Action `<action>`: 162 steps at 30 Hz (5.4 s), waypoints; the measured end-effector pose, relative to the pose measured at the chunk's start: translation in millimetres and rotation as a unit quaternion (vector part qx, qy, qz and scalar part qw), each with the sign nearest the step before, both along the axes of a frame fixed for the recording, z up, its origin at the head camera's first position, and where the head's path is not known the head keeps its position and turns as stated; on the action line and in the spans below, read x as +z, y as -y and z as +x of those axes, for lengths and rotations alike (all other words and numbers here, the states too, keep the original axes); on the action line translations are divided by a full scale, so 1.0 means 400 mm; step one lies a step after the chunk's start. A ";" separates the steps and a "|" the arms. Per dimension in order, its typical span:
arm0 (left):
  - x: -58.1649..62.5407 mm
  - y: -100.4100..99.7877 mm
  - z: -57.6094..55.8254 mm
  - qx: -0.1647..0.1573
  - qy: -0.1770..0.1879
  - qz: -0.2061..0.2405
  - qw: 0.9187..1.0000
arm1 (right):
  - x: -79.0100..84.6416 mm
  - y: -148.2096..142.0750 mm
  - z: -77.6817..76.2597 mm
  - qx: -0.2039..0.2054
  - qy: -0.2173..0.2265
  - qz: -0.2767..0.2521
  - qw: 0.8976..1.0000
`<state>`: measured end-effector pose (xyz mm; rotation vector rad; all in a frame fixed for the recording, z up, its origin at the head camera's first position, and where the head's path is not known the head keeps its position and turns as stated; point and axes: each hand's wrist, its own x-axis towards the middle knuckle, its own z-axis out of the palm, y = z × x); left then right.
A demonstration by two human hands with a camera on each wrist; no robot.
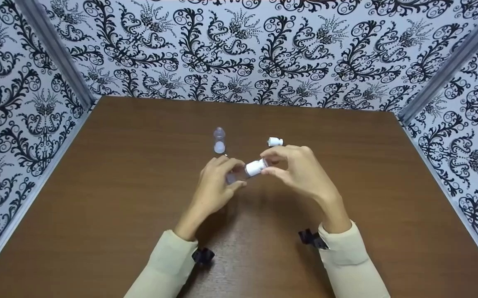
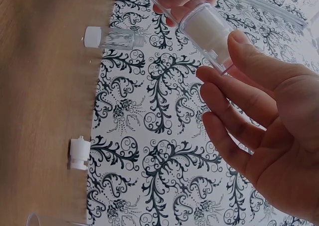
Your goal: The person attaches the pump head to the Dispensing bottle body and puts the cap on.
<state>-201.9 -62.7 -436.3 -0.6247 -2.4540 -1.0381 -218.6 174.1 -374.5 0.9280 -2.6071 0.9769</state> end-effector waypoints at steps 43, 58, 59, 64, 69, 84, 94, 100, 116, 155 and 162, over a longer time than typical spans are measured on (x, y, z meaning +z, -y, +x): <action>0.004 -0.002 0.004 -0.001 0.013 0.012 1.000 | 0.002 0.003 0.000 0.010 0.030 -0.016 0.999; 0.012 -0.004 0.002 -0.008 0.024 0.032 0.999 | 0.015 -0.036 0.000 0.002 -0.009 -0.018 1.000; 0.013 -0.003 0.001 -0.005 0.023 0.035 0.999 | 0.016 -0.038 0.000 0.002 -0.011 -0.022 1.000; 0.019 0.009 -0.007 0.012 0.016 0.061 0.998 | 0.018 -0.045 -0.005 0.001 -0.018 -0.037 0.999; 0.016 0.022 -0.017 0.028 0.021 0.083 0.996 | 0.020 -0.058 -0.007 -0.002 -0.020 -0.039 0.999; 0.007 0.122 -0.088 0.092 0.061 0.173 0.979 | -0.008 -0.124 -0.019 -0.050 -0.050 0.000 0.997; -0.003 0.189 -0.133 0.141 0.113 0.167 0.969 | -0.030 -0.161 -0.025 -0.086 -0.053 0.040 0.994; -0.018 0.224 -0.160 0.163 0.132 0.159 0.965 | -0.044 -0.177 -0.028 -0.096 -0.055 0.053 0.993; -0.048 0.256 -0.211 0.186 0.158 0.138 0.960 | -0.066 -0.185 -0.028 -0.122 -0.049 0.054 0.990; -0.059 0.275 -0.216 0.168 0.235 0.103 0.952 | -0.088 -0.174 -0.021 -0.131 -0.006 0.071 0.989; -0.035 0.285 -0.217 0.165 0.218 0.101 0.957 | -0.081 -0.184 -0.022 -0.128 -0.012 0.063 0.990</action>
